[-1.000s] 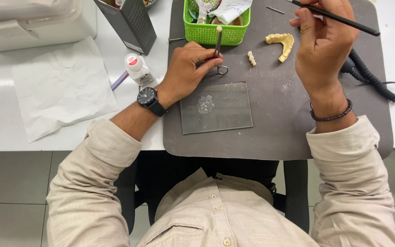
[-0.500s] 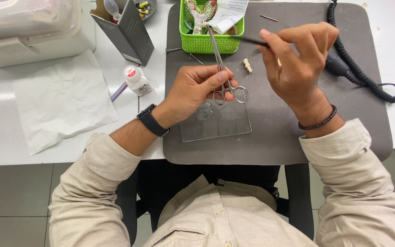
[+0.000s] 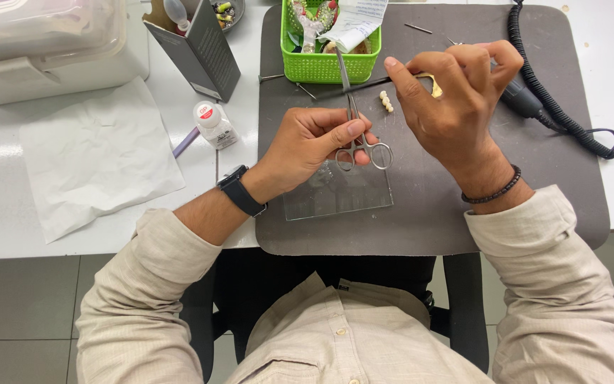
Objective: The person applies porcelain with a fine brush to individual denture teeth on a glass slab, holding each tooth with fingers or tweezers. They use scissors-like tweezers to pick up and reposition a tooth, then continue building up material on the tooth surface with the brush.
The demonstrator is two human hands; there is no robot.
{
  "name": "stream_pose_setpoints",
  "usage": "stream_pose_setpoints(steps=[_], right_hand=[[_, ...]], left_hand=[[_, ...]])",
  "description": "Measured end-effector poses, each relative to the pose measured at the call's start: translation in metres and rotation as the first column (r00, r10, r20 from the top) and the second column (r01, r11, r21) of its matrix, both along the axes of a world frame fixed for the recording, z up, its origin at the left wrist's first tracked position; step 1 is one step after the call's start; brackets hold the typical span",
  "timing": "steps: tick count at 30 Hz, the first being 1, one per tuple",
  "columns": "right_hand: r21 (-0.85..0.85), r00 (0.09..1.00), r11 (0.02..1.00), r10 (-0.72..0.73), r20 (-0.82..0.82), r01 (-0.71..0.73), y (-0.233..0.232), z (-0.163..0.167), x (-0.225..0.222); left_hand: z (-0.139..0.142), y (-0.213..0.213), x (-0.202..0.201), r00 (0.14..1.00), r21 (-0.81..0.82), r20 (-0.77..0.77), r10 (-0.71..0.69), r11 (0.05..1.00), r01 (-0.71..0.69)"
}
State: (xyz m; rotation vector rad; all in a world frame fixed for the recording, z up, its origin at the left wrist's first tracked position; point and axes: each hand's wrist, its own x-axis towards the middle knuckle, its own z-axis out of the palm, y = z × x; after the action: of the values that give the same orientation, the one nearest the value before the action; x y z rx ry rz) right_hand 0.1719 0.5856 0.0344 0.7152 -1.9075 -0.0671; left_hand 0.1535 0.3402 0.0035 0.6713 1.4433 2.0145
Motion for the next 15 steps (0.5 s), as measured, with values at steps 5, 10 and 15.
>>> stream_pose_setpoints(steps=[5, 10, 15], right_hand=[[-0.344, 0.984, 0.932, 0.152, 0.088, -0.113, 0.011, -0.007, 0.000], [-0.576, 0.899, 0.771, 0.416, 0.134, -0.271, 0.014, -0.002, -0.002], [-0.603, 0.804, 0.749, 0.522, 0.285, -0.273, -0.003, 0.006, 0.002]], left_hand=[[0.004, -0.001, -0.002, 0.988, -0.037, -0.110, 0.105, 0.993, -0.110], [0.004, -0.001, -0.008, 0.769, -0.090, -0.591, 0.245, 0.927, -0.364], [0.001, -0.003, -0.008, 0.351, 0.000, -0.914, 0.202, 0.868, -0.497]])
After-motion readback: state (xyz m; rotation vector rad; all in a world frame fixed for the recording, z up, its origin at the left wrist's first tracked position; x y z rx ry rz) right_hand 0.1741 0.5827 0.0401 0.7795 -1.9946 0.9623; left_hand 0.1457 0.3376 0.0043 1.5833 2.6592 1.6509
